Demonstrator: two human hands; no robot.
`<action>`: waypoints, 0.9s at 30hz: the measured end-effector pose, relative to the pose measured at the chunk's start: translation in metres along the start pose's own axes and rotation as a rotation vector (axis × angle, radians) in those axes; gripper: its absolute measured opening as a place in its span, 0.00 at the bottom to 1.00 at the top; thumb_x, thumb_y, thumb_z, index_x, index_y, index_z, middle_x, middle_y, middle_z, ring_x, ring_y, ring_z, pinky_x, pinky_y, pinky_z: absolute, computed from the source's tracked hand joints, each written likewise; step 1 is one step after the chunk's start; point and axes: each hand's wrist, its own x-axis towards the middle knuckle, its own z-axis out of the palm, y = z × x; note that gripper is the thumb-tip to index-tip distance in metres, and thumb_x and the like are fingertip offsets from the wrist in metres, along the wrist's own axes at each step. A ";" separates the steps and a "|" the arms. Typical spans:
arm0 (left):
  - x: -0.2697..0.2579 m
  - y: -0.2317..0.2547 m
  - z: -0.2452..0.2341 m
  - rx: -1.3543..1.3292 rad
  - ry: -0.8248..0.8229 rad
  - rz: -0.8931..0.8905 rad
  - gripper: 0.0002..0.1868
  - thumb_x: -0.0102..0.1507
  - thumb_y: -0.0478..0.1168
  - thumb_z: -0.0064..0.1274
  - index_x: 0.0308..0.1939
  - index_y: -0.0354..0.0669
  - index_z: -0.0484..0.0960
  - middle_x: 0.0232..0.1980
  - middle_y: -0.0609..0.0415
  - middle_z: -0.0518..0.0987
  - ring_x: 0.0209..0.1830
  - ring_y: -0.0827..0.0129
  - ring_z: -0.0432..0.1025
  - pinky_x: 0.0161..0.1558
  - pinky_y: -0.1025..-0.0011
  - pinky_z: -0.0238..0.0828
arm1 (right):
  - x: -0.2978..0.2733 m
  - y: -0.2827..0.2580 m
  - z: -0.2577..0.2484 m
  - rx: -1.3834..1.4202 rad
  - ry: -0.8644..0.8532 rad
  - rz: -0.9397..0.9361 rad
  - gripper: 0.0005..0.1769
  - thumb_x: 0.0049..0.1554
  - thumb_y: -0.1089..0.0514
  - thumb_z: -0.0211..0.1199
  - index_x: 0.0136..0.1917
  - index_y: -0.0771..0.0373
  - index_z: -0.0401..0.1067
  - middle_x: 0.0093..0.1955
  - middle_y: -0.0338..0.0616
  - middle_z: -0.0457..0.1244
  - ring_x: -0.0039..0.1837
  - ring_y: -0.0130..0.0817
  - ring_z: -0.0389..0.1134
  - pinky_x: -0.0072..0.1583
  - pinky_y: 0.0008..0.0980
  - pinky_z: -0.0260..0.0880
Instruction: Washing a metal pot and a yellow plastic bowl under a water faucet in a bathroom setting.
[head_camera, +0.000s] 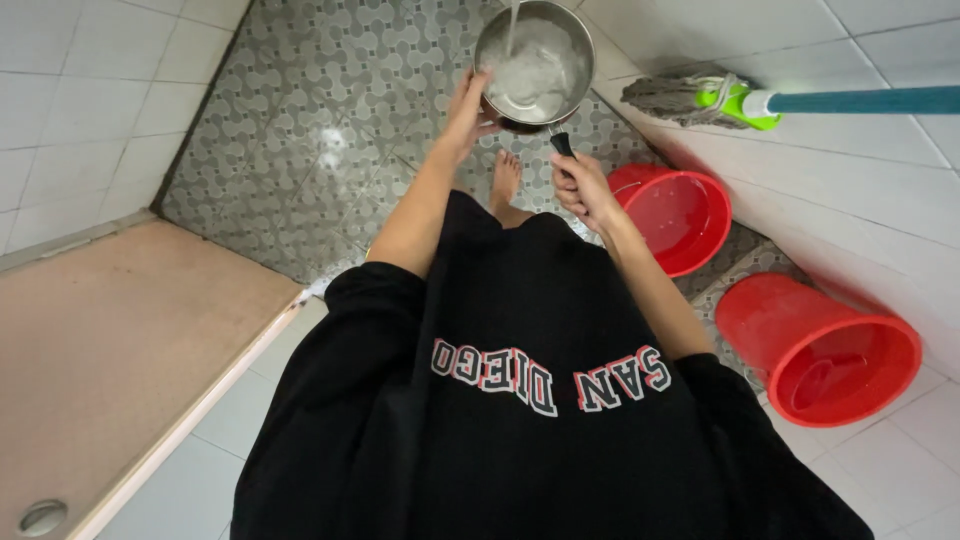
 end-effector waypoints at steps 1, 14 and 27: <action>-0.003 0.003 0.004 -0.013 -0.001 0.001 0.52 0.56 0.70 0.53 0.79 0.61 0.49 0.69 0.45 0.67 0.53 0.50 0.75 0.55 0.47 0.75 | -0.001 -0.002 -0.001 0.010 -0.016 -0.006 0.18 0.66 0.52 0.57 0.37 0.54 0.55 0.28 0.28 0.47 0.24 0.17 0.43 0.24 0.21 0.38; -0.018 -0.091 -0.115 -0.013 0.215 -0.076 0.36 0.62 0.67 0.52 0.70 0.58 0.70 0.66 0.55 0.77 0.58 0.58 0.77 0.57 0.58 0.75 | 0.028 0.033 0.007 0.022 -0.123 0.115 0.10 0.65 0.57 0.53 0.41 0.56 0.58 0.32 0.30 0.49 0.27 0.17 0.45 0.27 0.20 0.42; -0.131 -0.074 -0.239 -0.199 0.335 0.068 0.37 0.64 0.66 0.50 0.72 0.55 0.70 0.68 0.53 0.78 0.57 0.60 0.78 0.57 0.59 0.75 | 0.198 0.130 0.165 -0.598 -0.072 0.085 0.03 0.61 0.62 0.51 0.44 0.60 0.61 0.31 0.37 0.55 0.28 0.27 0.56 0.28 0.31 0.52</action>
